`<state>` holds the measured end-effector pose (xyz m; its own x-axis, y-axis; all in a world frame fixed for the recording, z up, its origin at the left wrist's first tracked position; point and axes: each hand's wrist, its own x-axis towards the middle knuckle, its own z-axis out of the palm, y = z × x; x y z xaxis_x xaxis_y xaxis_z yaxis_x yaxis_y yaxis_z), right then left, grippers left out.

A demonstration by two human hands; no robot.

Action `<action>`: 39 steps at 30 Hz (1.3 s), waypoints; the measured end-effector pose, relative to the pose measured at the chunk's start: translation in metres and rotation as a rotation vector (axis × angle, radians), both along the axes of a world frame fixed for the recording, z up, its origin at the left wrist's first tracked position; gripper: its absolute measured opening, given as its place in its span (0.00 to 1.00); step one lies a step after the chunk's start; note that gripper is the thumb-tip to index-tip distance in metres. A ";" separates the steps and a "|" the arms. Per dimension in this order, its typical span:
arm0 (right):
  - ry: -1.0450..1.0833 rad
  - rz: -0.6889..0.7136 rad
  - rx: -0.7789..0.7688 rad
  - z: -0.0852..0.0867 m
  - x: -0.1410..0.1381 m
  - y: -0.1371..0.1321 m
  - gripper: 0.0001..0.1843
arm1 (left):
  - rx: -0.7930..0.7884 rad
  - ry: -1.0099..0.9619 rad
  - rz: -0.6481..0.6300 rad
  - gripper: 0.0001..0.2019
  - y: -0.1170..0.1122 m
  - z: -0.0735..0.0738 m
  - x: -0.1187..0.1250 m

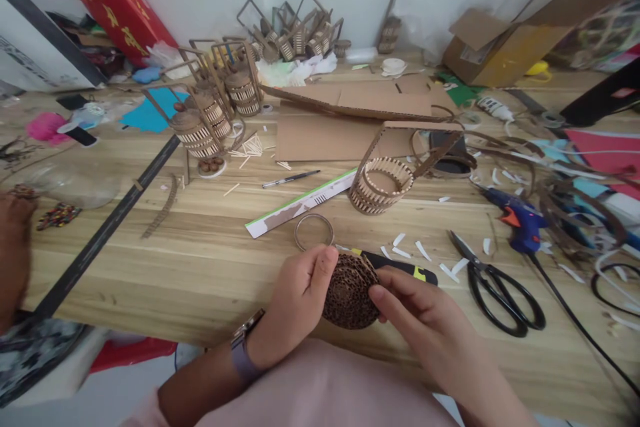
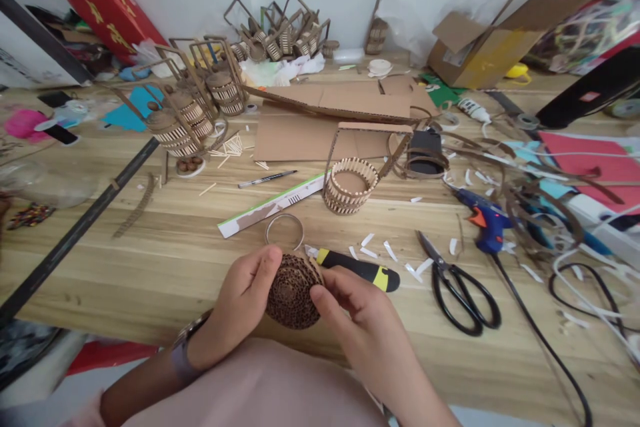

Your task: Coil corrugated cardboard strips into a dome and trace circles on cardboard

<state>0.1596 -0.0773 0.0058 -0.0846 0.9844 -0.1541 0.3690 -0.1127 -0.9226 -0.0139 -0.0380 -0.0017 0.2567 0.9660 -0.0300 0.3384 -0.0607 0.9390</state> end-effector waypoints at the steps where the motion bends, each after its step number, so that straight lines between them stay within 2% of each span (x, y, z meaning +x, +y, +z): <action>1: 0.005 -0.004 -0.004 -0.002 0.000 0.000 0.16 | -0.001 0.005 -0.002 0.23 0.001 0.000 0.000; 6: 0.107 0.017 -0.081 -0.008 0.005 0.000 0.17 | -0.024 -0.030 -0.010 0.25 0.006 -0.006 -0.003; 11: 0.130 -0.078 -0.069 -0.010 0.003 0.002 0.19 | -0.114 -0.051 -0.165 0.23 0.009 -0.008 -0.008; 16: 0.159 -0.109 -0.069 -0.016 -0.003 0.002 0.19 | -0.073 0.048 -0.085 0.24 0.008 -0.012 -0.007; 20: 0.178 -0.087 -0.055 -0.020 -0.005 -0.002 0.17 | -0.154 -0.011 -0.048 0.27 0.007 -0.020 -0.007; 23: -0.023 -0.218 0.097 -0.027 -0.006 -0.004 0.15 | -0.190 -0.245 0.032 0.29 0.004 -0.034 -0.001; 26: -0.295 -0.340 0.358 -0.036 -0.008 -0.006 0.10 | -0.193 -0.488 0.011 0.44 -0.002 -0.047 0.009; 28: -0.333 -0.272 0.468 -0.040 -0.012 -0.007 0.05 | -0.254 -0.569 -0.027 0.53 -0.006 -0.050 0.016; 29: -0.310 -0.219 0.486 -0.041 -0.014 -0.009 0.04 | -0.290 -0.577 -0.033 0.54 -0.007 -0.050 0.018; 31: -0.239 -0.120 0.448 -0.041 -0.014 -0.012 0.08 | -0.323 -0.557 -0.017 0.50 -0.008 -0.048 0.020; 33: -0.206 -0.035 0.381 -0.038 -0.004 -0.015 0.15 | -0.290 -0.530 0.016 0.44 -0.006 -0.047 0.021; 35: -0.295 -0.041 0.336 -0.036 0.023 -0.015 0.20 | -0.246 -0.515 0.045 0.41 -0.003 -0.048 0.022; 36: -0.410 -0.123 0.324 -0.035 0.042 -0.014 0.19 | -0.237 -0.507 0.059 0.40 -0.001 -0.049 0.023; 37: -0.560 -0.326 0.278 -0.034 0.065 -0.012 0.15 | -0.239 -0.498 0.069 0.39 0.000 -0.051 0.024; 39: -0.686 -0.542 0.170 -0.033 0.116 -0.002 0.18 | -0.258 -0.484 0.068 0.39 0.001 -0.054 0.026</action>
